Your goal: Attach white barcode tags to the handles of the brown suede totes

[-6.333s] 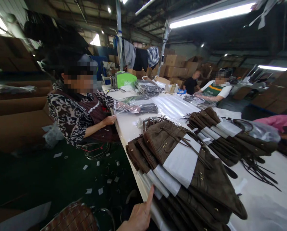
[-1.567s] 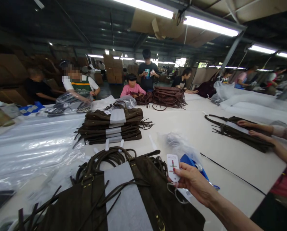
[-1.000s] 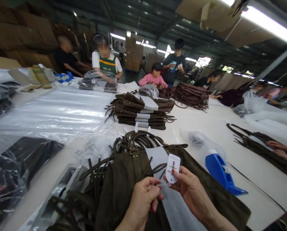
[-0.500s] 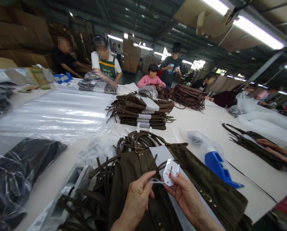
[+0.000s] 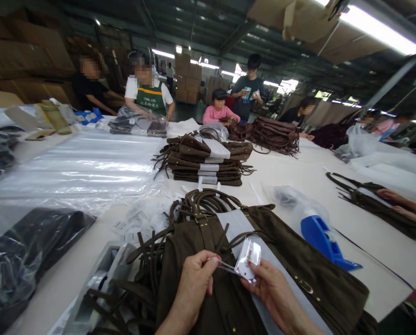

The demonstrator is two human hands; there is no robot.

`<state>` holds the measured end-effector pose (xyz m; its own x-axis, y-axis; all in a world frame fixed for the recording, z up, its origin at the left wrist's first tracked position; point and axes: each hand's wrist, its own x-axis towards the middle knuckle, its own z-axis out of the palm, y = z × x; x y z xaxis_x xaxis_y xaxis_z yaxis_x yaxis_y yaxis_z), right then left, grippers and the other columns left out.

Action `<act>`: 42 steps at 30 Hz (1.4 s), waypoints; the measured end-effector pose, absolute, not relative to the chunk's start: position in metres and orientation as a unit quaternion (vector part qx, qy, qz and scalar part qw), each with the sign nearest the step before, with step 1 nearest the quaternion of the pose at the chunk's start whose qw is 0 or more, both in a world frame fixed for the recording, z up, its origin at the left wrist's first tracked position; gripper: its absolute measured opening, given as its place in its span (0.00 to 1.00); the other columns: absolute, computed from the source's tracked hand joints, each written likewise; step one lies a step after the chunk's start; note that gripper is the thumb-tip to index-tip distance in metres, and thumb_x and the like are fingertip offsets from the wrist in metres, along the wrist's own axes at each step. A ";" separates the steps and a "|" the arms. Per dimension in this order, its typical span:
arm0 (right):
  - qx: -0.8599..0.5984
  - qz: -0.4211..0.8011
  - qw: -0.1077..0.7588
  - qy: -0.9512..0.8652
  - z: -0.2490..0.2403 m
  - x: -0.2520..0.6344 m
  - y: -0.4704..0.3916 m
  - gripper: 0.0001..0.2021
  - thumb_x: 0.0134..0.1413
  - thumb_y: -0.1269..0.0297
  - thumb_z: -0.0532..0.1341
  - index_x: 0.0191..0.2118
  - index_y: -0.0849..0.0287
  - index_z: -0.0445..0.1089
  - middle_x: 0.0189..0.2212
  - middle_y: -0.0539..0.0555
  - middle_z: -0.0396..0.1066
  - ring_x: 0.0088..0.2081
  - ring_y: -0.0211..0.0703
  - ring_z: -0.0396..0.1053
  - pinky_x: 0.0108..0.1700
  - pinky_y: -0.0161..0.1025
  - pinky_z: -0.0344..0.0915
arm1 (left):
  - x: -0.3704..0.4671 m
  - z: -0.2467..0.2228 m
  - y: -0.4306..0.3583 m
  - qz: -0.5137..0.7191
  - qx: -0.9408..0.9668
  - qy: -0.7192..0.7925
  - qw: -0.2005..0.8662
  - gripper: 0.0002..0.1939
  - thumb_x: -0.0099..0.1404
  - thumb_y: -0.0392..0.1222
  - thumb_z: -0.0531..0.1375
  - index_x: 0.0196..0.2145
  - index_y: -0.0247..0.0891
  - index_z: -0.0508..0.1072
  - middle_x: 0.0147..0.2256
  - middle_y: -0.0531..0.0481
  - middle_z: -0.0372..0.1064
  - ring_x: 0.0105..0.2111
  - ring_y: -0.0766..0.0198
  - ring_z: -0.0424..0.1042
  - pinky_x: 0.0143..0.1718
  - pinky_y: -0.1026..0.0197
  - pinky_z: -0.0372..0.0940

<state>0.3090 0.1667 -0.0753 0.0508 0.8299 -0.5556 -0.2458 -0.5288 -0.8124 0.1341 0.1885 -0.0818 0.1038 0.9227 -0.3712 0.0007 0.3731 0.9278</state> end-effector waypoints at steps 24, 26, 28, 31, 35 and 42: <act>-0.514 0.628 0.297 -0.504 -0.065 0.260 0.245 0.14 0.47 0.52 0.56 0.23 0.60 0.61 0.12 0.42 0.56 0.13 0.27 0.45 0.17 0.30 0.42 | 0.084 -0.068 0.268 0.279 0.635 0.627 0.355 0.09 0.52 0.38 0.53 0.26 0.36 0.72 0.30 0.48 0.68 0.34 0.61 0.65 0.40 0.60 0.58; -0.548 0.532 0.267 -0.588 -0.064 0.259 0.258 0.15 0.50 0.56 0.53 0.20 0.59 0.59 0.13 0.44 0.55 0.16 0.29 0.49 0.20 0.31 0.45 | 0.085 -0.078 0.281 0.249 0.627 0.682 0.284 0.10 0.51 0.36 0.52 0.27 0.36 0.73 0.33 0.44 0.69 0.39 0.56 0.64 0.45 0.53 0.55; -0.580 0.390 0.219 -0.681 -0.061 0.258 0.270 0.14 0.52 0.60 0.51 0.19 0.59 0.59 0.15 0.46 0.58 0.20 0.32 0.54 0.24 0.32 0.47 | 0.088 -0.088 0.292 0.233 0.611 0.702 0.281 0.10 0.50 0.34 0.52 0.25 0.36 0.74 0.33 0.42 0.70 0.41 0.51 0.64 0.45 0.47 0.53; -0.588 0.238 0.143 -0.759 -0.056 0.255 0.284 0.13 0.54 0.61 0.49 0.24 0.59 0.63 0.20 0.49 0.63 0.24 0.35 0.58 0.26 0.33 0.46 | 0.090 -0.099 0.302 0.245 0.591 0.683 0.353 0.10 0.47 0.33 0.54 0.24 0.37 0.75 0.27 0.46 0.72 0.35 0.54 0.68 0.40 0.53 0.59; -0.586 0.208 0.089 -0.779 -0.053 0.249 0.297 0.15 0.56 0.59 0.48 0.27 0.58 0.66 0.22 0.51 0.67 0.25 0.36 0.61 0.26 0.33 0.47 | 0.090 -0.104 0.304 0.304 0.555 0.640 0.435 0.16 0.47 0.33 0.54 0.35 0.35 0.74 0.31 0.49 0.74 0.33 0.62 0.70 0.35 0.61 0.62; -0.591 0.142 0.047 -0.793 -0.068 0.231 0.300 0.17 0.58 0.59 0.45 0.31 0.57 0.68 0.26 0.53 0.72 0.29 0.40 0.67 0.27 0.35 0.48 | 0.087 -0.112 0.302 0.365 0.515 0.601 0.489 0.19 0.48 0.35 0.55 0.39 0.32 0.73 0.36 0.45 0.73 0.38 0.59 0.69 0.43 0.59 0.60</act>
<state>0.2309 0.3000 -0.0681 -0.2981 0.9498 -0.0944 0.9234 0.2619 -0.2807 0.0869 0.3025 -0.1121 0.0103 0.9771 -0.2126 0.2627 0.2025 0.9434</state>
